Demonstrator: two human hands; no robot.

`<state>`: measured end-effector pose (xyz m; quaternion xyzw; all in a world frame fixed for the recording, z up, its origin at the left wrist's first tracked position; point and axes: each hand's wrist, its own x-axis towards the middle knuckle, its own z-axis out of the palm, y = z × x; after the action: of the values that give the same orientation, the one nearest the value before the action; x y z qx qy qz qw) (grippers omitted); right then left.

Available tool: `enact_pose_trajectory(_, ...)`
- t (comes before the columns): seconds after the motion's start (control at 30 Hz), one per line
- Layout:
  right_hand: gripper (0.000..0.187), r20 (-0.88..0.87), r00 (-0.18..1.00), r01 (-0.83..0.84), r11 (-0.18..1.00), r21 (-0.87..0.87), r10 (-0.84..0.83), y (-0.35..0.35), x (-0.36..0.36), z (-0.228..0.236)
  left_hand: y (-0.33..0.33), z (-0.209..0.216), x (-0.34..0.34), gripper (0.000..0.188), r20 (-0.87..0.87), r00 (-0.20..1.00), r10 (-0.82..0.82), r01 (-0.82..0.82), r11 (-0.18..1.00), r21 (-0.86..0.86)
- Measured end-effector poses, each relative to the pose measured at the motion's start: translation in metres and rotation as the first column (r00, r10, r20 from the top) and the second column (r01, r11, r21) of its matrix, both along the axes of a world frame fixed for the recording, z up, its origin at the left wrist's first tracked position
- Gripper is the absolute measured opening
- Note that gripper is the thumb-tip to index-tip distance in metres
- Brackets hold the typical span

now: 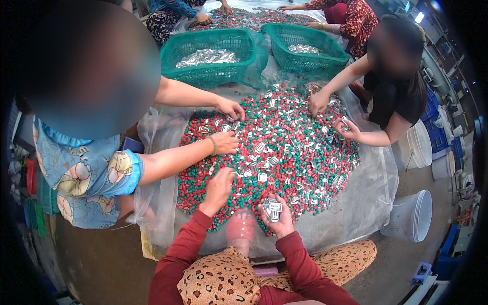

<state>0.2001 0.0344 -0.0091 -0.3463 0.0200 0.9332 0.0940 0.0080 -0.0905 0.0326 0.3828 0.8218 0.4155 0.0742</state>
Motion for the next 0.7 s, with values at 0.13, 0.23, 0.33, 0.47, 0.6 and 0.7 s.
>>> enact_pose_trajectory(0.13,0.028,0.023,0.999,-0.028,0.997,0.071,0.026,-0.009,-0.011,0.025,0.021,0.047,0.047,0.018,-0.179,0.878,-0.444,0.432,0.896,-0.105)
enact_pose_trajectory(0.23,0.029,0.027,0.999,0.025,0.995,0.1,-0.028,-0.017,-0.016,0.026,0.021,0.05,0.07,0.023,-0.285,0.783,-0.553,0.519,0.833,-0.19)
enact_pose_trajectory(0.33,0.029,-0.033,0.996,0.088,0.988,0.127,-0.085,-0.015,-0.021,0.011,0.015,0.056,0.077,0.024,-0.386,0.767,-0.513,0.528,0.846,-0.074)
enact_pose_trajectory(0.47,0.025,-0.107,0.994,0.045,0.994,0.095,-0.035,0.006,-0.029,0.013,-0.001,0.074,0.063,0.025,-0.254,0.886,-0.388,0.434,0.887,0.157)
enact_pose_trajectory(0.6,0.023,0.022,1.0,-0.021,0.997,0.081,0.02,0.033,-0.064,0.002,-0.021,0.073,0.048,0.021,-0.134,0.971,-0.198,0.225,0.947,0.231)
enact_pose_trajectory(0.7,0.018,-0.146,0.989,0.011,0.96,0.278,0.031,0.066,-0.129,0.006,-0.026,0.064,0.042,0.016,-0.114,0.975,-0.192,0.214,0.951,0.223)
